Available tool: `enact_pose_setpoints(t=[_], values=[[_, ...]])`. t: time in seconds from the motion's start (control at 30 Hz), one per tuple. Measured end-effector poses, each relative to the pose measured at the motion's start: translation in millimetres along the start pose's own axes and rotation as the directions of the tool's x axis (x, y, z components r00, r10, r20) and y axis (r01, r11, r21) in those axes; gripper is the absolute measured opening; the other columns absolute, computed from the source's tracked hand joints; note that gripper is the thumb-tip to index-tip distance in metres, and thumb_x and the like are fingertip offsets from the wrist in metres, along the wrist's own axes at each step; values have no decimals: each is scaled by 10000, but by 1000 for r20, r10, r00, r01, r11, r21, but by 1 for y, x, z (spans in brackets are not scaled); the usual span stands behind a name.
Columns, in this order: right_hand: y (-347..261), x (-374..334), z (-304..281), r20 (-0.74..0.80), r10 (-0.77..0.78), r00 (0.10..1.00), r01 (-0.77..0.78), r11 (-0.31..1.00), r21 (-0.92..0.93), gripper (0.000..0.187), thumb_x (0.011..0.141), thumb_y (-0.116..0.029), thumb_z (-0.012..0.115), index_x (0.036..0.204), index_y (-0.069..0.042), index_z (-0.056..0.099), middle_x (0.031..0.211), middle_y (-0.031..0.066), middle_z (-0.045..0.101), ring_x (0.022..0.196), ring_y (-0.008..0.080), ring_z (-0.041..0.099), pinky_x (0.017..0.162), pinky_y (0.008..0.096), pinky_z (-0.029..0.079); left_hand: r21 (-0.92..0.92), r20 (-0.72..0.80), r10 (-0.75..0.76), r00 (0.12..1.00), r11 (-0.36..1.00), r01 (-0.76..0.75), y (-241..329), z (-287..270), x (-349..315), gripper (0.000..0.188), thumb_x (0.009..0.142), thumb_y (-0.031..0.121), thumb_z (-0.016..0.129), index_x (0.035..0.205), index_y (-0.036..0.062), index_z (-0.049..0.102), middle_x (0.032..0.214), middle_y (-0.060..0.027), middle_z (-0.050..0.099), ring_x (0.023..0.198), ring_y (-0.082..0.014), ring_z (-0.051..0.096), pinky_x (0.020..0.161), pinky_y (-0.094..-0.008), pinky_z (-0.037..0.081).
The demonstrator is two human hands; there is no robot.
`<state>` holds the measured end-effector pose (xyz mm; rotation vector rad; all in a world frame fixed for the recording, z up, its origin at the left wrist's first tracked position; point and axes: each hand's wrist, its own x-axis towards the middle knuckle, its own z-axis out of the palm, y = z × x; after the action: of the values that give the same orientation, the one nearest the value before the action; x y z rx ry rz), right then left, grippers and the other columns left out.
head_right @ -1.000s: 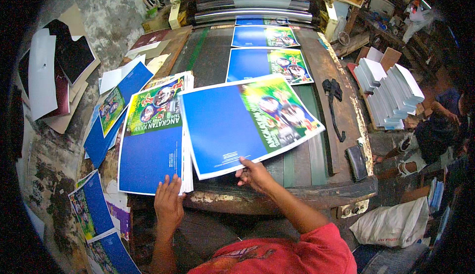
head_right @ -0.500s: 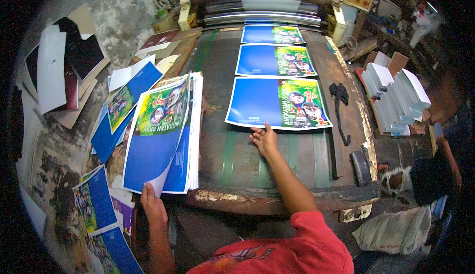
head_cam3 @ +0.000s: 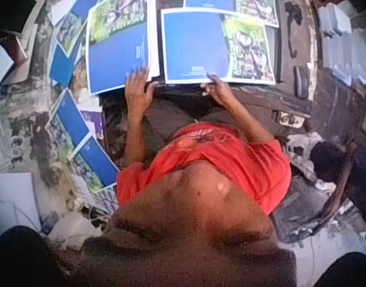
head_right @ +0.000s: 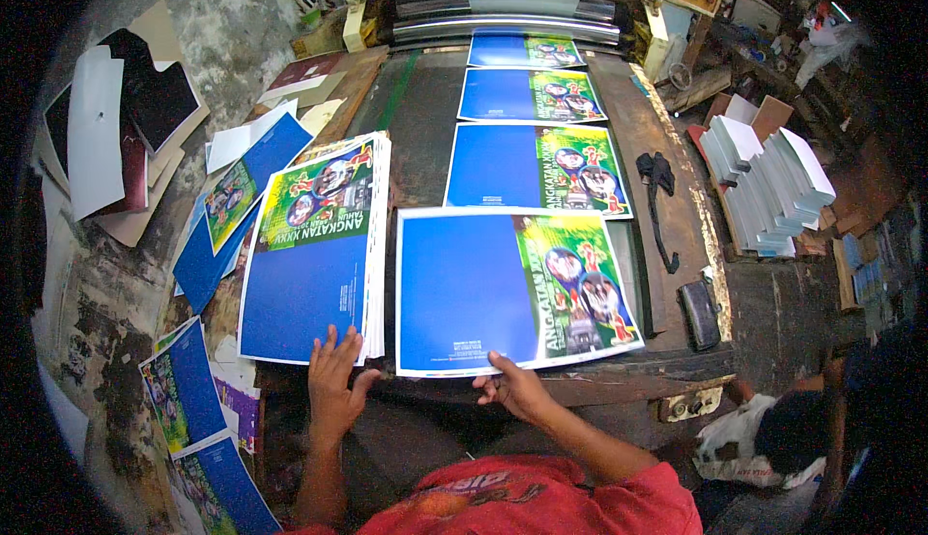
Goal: The person feeds printed sheets into a laminating machine one by one, then collects the laminated sheets from the machine bed and stacks them into a pile.
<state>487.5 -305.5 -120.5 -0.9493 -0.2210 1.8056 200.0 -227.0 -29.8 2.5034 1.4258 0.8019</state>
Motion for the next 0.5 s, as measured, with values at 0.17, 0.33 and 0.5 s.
enact_pose_setpoints(t=[0.17,0.33,0.5], values=[[10,11,-8,-145,-34,989,47,995,87,367,999,-411,471,1093,-63,542,825,117,687,611,146,613,710,387,547,-78,-146,-75,986,995,64,-11,12,-4,288,988,235,503,1109,30,666,1144,-122,668,1132,-329,585,998,-463,382],[-9,42,-13,-185,-140,973,161,982,102,415,997,-446,445,1085,-51,537,885,140,671,641,166,598,708,408,554,-658,-166,-698,697,605,449,-24,10,3,361,1028,257,438,920,-8,658,835,-69,658,801,-162,578,759,-321,449],[-19,45,-9,-309,-190,932,239,963,128,526,958,-538,448,1183,-65,481,925,124,650,701,170,579,707,383,531,-353,-151,-330,932,898,261,-7,16,0,267,986,207,494,858,35,653,816,-116,660,798,-310,603,833,-414,457]])
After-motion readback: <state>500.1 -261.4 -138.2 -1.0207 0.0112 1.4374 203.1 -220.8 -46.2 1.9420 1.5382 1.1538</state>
